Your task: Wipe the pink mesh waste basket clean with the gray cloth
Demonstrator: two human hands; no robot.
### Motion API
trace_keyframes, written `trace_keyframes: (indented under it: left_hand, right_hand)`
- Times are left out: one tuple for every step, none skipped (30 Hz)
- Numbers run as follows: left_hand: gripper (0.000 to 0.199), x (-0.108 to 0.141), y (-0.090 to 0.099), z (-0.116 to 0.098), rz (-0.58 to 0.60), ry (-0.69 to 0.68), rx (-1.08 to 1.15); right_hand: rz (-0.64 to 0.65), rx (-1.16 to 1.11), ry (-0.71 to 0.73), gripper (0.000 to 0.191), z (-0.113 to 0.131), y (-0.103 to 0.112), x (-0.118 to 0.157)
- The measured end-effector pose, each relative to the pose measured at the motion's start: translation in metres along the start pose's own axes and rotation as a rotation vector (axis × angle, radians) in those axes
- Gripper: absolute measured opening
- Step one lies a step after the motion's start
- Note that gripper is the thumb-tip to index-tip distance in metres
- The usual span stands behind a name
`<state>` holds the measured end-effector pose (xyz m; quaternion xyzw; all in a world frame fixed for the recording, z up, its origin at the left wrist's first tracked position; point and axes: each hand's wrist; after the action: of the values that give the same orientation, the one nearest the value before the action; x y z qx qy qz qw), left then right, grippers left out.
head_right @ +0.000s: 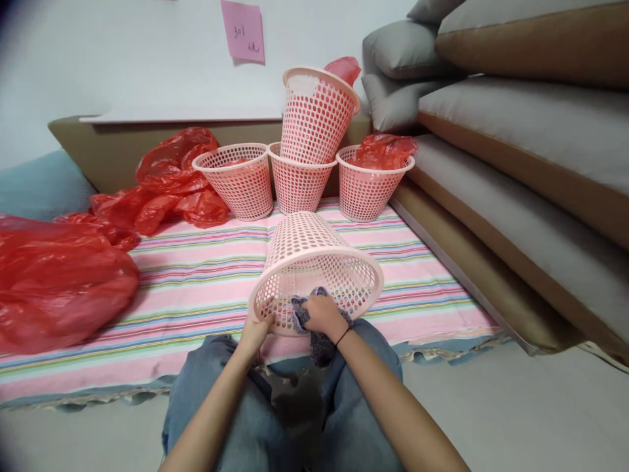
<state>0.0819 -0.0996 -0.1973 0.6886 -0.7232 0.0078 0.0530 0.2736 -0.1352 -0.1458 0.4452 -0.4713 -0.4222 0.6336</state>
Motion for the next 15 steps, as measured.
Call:
trace_keyframes:
  left_hand:
    - [0.039, 0.000, 0.000, 0.000, -0.009, 0.002, -0.002]
    - [0.038, 0.001, -0.001, 0.000, -0.017, 0.003, -0.004]
    - [0.039, 0.001, -0.001, 0.001, -0.024, 0.005, -0.007]
    - [0.039, 0.002, -0.001, 0.001, -0.031, 0.007, -0.009]
    - [0.039, 0.002, -0.001, 0.001, -0.036, 0.008, -0.011]
    - [0.039, 0.003, -0.001, 0.000, -0.042, 0.008, -0.013]
    - [0.039, 0.003, -0.001, 0.000, -0.048, 0.007, -0.014]
    - [0.039, 0.003, -0.001, -0.001, -0.054, 0.006, -0.016]
    - [0.039, 0.002, 0.000, -0.003, -0.061, 0.003, -0.017]
    - [0.039, 0.001, 0.000, -0.005, -0.068, -0.001, -0.018]
    - [0.039, -0.001, 0.001, -0.007, -0.076, -0.006, -0.019]
    - [0.038, -0.003, 0.002, -0.009, -0.084, -0.011, -0.020]
    - [0.038, -0.005, 0.004, -0.012, -0.092, -0.017, -0.020]
    - [0.038, -0.007, 0.006, -0.014, -0.100, -0.023, -0.021]
    - [0.038, -0.009, 0.008, -0.016, -0.108, -0.030, -0.022]
  right_hand:
    - [-0.006, -0.006, 0.006, 0.024, 0.003, -0.001, 0.007]
    - [-0.010, -0.013, 0.013, 0.024, 0.005, -0.003, 0.014]
    - [-0.013, -0.020, 0.021, 0.025, 0.007, -0.004, 0.020]
    - [-0.013, -0.027, 0.030, 0.026, 0.009, -0.006, 0.026]
    - [-0.012, -0.036, 0.042, 0.027, 0.011, -0.007, 0.032]
    - [-0.012, -0.045, 0.055, 0.027, 0.011, -0.008, 0.036]
    - [-0.011, -0.058, 0.071, 0.027, 0.011, -0.009, 0.040]
    - [-0.008, -0.074, 0.095, 0.026, 0.010, -0.009, 0.043]
    - [-0.002, -0.095, 0.126, 0.025, 0.009, -0.008, 0.045]
    - [0.005, -0.120, 0.162, 0.023, 0.007, -0.006, 0.045]
    - [0.009, -0.149, 0.199, 0.021, 0.004, -0.004, 0.046]
    - [0.005, -0.180, 0.231, 0.019, 0.000, 0.000, 0.045]
    - [-0.011, -0.212, 0.251, 0.016, -0.003, 0.004, 0.043]
    - [-0.045, -0.244, 0.256, 0.015, -0.007, 0.009, 0.041]
    - [-0.094, -0.276, 0.246, 0.015, -0.012, 0.014, 0.038]
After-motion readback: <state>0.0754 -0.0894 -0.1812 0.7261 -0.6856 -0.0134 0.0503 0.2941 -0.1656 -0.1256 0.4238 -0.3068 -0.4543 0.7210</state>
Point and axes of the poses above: each hand's wrist, its own x-axis away from the middle knuckle, its own y-axis out of the back of the hand, z = x × y, and after that the axes turned 1 degree about -z, right-handed
